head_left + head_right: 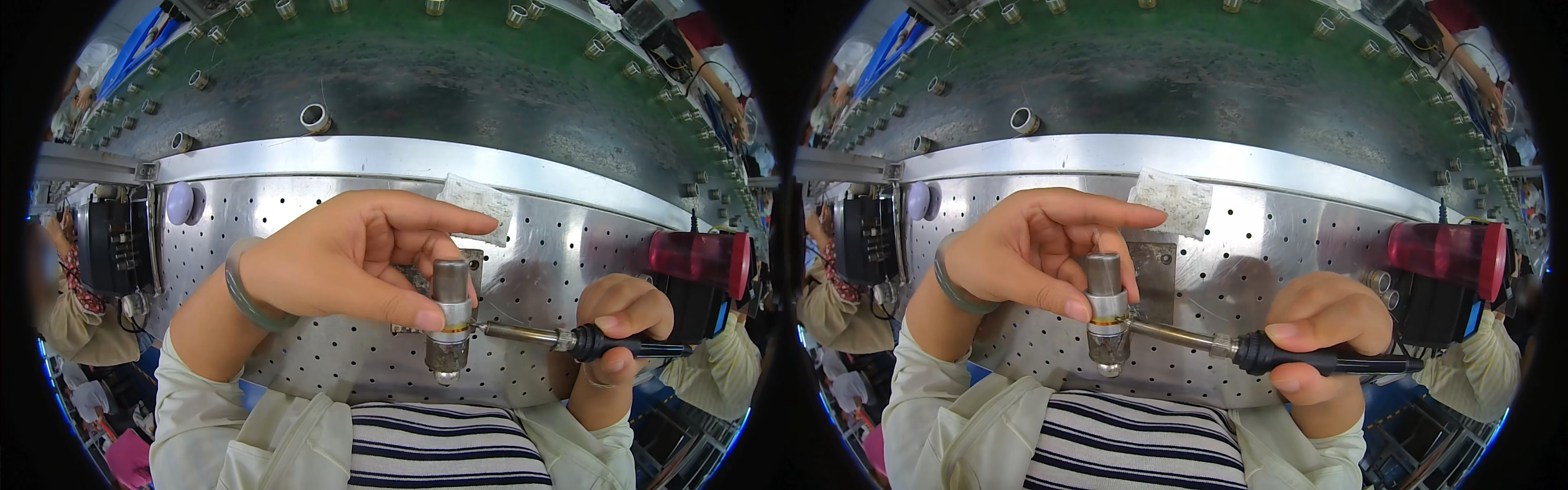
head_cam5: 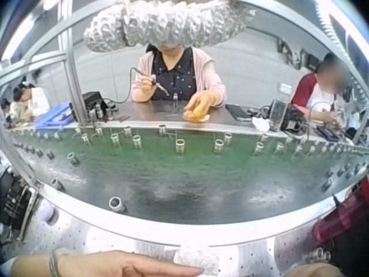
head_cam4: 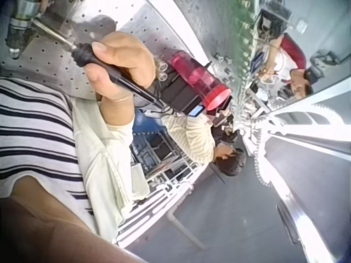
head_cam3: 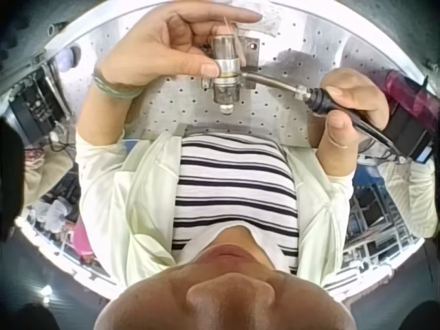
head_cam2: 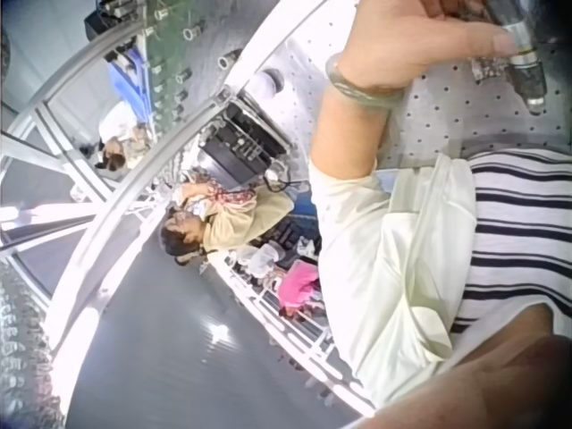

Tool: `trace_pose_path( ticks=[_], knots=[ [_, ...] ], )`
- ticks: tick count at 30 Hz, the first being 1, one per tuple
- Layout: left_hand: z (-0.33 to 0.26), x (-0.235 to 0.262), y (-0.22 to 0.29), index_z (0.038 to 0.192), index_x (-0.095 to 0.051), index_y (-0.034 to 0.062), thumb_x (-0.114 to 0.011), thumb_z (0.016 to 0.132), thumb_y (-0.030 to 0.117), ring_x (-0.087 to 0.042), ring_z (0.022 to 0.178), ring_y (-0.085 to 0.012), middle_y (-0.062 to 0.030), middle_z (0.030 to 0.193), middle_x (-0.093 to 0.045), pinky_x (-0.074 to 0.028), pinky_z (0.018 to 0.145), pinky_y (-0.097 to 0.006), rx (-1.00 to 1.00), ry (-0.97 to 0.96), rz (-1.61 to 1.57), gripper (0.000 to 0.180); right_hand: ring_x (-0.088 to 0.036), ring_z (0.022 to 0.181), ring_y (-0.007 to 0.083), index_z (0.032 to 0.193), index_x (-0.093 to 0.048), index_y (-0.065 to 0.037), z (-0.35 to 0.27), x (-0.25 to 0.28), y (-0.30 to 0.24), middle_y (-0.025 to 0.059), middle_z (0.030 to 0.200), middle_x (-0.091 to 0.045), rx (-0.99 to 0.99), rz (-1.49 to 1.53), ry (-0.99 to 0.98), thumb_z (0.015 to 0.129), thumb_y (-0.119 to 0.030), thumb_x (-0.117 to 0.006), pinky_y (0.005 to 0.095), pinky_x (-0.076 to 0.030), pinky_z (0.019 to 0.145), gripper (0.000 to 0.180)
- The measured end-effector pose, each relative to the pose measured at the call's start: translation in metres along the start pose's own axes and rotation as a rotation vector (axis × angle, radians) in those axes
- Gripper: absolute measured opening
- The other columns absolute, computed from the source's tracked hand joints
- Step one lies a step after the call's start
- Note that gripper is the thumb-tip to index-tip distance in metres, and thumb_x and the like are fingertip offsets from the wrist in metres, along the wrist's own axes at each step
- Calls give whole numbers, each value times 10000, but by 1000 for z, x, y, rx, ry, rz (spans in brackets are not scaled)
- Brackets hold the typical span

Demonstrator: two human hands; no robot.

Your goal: The person uses a soldering iron to work on small cylindrical metal components held in a fixture. They repeatedly pick up components from a conveyor belt, apply the soldering iron, and place them back down.

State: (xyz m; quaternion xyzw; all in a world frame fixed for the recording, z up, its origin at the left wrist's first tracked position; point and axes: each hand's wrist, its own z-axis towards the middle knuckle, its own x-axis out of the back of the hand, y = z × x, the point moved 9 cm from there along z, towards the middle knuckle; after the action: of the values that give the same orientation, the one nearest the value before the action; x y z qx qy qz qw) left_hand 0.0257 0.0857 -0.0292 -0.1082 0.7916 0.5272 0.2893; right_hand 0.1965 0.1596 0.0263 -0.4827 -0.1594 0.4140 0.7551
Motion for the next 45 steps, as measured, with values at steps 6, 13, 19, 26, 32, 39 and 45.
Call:
trace_pose_path(
  ticks=[6, 13, 19, 26, 32, 39, 45],
  knots=[
    [0, 2, -2, 1336, -352, -94, -680, 682, -150, -642, 927, -190, -204, 1043, -625, -536, 674, -186, -6, 12, -4, 733, -545, 472, 172, 842, -585, 36, 0, -2, 3, 98, 624, -591, -17, -60, -12, 692, -89, -792, 260, -412, 432, 285],
    [1, -5, 0, 1360, -317, -84, -692, 693, -115, -639, 818, -134, -235, 1031, -618, -515, 634, -172, -11, -16, -87, 766, -547, 474, 180, 863, -580, 50, 0, -2, 1, 114, 638, -593, -7, 23, -60, 690, -59, -785, 265, -415, 429, 289],
    [1, -4, -1, 1365, -326, -64, -701, 689, -105, -630, 751, -101, -228, 1006, -622, -502, 610, -151, -6, -2, -44, 774, -559, 479, 184, 857, -579, 56, 1, -5, 1, 124, 648, -596, 12, 38, -84, 675, -46, -796, 263, -416, 421, 301],
    [1, -3, -2, 1365, -329, -57, -714, 682, -98, -635, 742, -102, -221, 993, -628, -510, 611, -154, 10, 19, -31, 785, -563, 475, 191, 861, -583, 57, 2, -7, 1, 130, 653, -600, 14, 12, -104, 666, -35, -797, 266, -422, 423, 304],
    [0, -4, -2, 1365, -332, -56, -711, 686, -99, -634, 740, -102, -215, 991, -629, -507, 612, -150, 13, 21, -25, 779, -565, 481, 199, 886, -585, 65, 3, -11, -2, 139, 665, -602, 43, -7, -154, 671, -12, -780, 277, -426, 425, 300],
    [-2, -7, -3, 1362, -343, -55, -696, 692, -81, -604, 781, -88, -185, 975, -634, -484, 628, -157, 11, 68, -43, 758, -568, 481, 206, 891, -584, 66, 2, -10, -2, 141, 675, -603, 63, 8, -174, 676, -27, -782, 277, -427, 427, 306],
    [-2, -9, -2, 1367, -333, -56, -691, 695, -74, -600, 797, -95, -184, 979, -634, -477, 639, -156, 16, 70, -49, 761, -567, 476, 202, 880, -593, 56, 1, -5, -3, 128, 646, -601, 28, -4, -119, 664, -37, -791, 276, -427, 428, 307]
  ],
)
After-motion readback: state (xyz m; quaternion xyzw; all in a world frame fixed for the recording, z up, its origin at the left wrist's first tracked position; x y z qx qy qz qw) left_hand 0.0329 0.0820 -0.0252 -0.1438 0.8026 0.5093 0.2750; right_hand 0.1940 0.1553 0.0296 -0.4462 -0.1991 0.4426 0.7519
